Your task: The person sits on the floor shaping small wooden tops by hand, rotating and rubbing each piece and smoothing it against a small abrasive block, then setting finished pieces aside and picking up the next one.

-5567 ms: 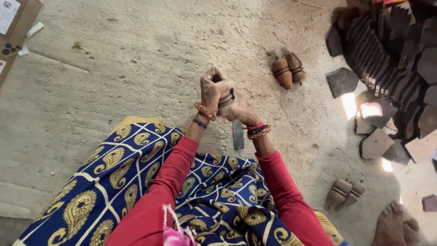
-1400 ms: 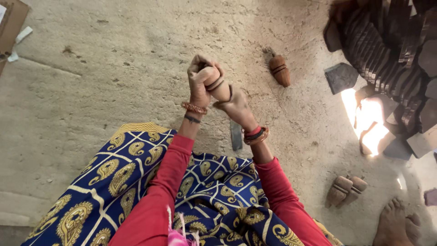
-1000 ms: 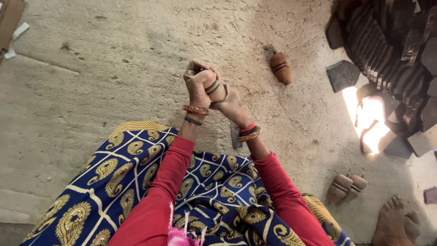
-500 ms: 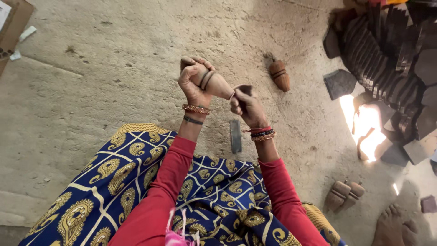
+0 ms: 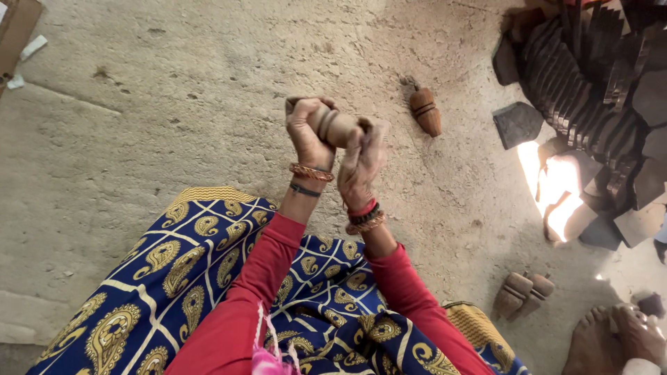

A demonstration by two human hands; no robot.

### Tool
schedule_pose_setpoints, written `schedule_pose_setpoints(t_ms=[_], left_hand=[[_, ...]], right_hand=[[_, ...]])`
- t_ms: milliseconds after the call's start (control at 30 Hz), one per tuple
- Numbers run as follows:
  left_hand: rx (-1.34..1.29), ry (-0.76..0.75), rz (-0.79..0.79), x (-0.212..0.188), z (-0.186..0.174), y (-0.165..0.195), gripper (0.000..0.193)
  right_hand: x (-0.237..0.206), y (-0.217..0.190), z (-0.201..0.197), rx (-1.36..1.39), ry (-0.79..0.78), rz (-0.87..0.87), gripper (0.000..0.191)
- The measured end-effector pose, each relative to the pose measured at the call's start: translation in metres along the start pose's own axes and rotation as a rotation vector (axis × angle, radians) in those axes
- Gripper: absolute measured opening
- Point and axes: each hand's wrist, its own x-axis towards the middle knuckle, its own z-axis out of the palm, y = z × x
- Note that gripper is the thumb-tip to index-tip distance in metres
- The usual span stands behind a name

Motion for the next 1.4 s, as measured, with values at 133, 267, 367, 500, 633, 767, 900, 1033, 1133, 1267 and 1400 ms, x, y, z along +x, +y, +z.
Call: schedule_pose_setpoints(t_ms=[133, 267, 367, 500, 633, 767, 900, 1033, 1133, 1267, 1400], left_hand=[[0.025, -0.093, 0.052, -0.001, -0.002, -0.002, 0.022], [0.07, -0.152, 0.066, -0.003, 0.0, -0.001, 0.018], [0.042, -0.095, 0.014, -0.007, 0.007, -0.006, 0.02], [0.018, -0.053, 0.033, -0.009, 0.008, -0.009, 0.022], [0.179, 0.02, 0.061, -0.009, 0.001, -0.015, 0.016], [0.444, -0.064, 0.13, -0.013, -0.005, -0.027, 0.016], [0.651, -0.291, 0.176, -0.017, -0.008, -0.031, 0.015], [0.823, -0.391, 0.238, -0.023, -0.01, -0.028, 0.016], [0.887, -0.447, 0.295, -0.027, -0.01, -0.029, 0.015], [0.675, -0.426, 0.287, -0.027, -0.011, -0.033, 0.019], [0.608, -0.349, 0.28, -0.015, -0.02, -0.034, 0.022]], right_hand=[[0.003, 0.024, 0.001, 0.298, 0.024, 0.432, 0.044], [0.01, 0.044, -0.015, 1.128, -0.361, 0.996, 0.049], [0.008, 0.048, -0.012, 1.559, -0.533, 0.988, 0.062], [0.001, 0.039, 0.0, 1.496, -0.225, 1.026, 0.052], [0.003, 0.025, -0.004, 1.377, 0.008, 1.06, 0.041], [0.018, 0.025, -0.015, 1.43, -0.058, 1.038, 0.058], [0.03, 0.044, -0.028, 1.465, -0.127, 0.982, 0.056], [0.036, 0.058, -0.038, 1.472, -0.154, 0.986, 0.049], [0.04, 0.059, -0.043, 1.396, -0.05, 1.079, 0.052], [0.043, 0.052, -0.046, 1.041, -0.001, 0.946, 0.046], [0.045, 0.046, -0.049, 0.657, 0.001, 0.732, 0.036]])
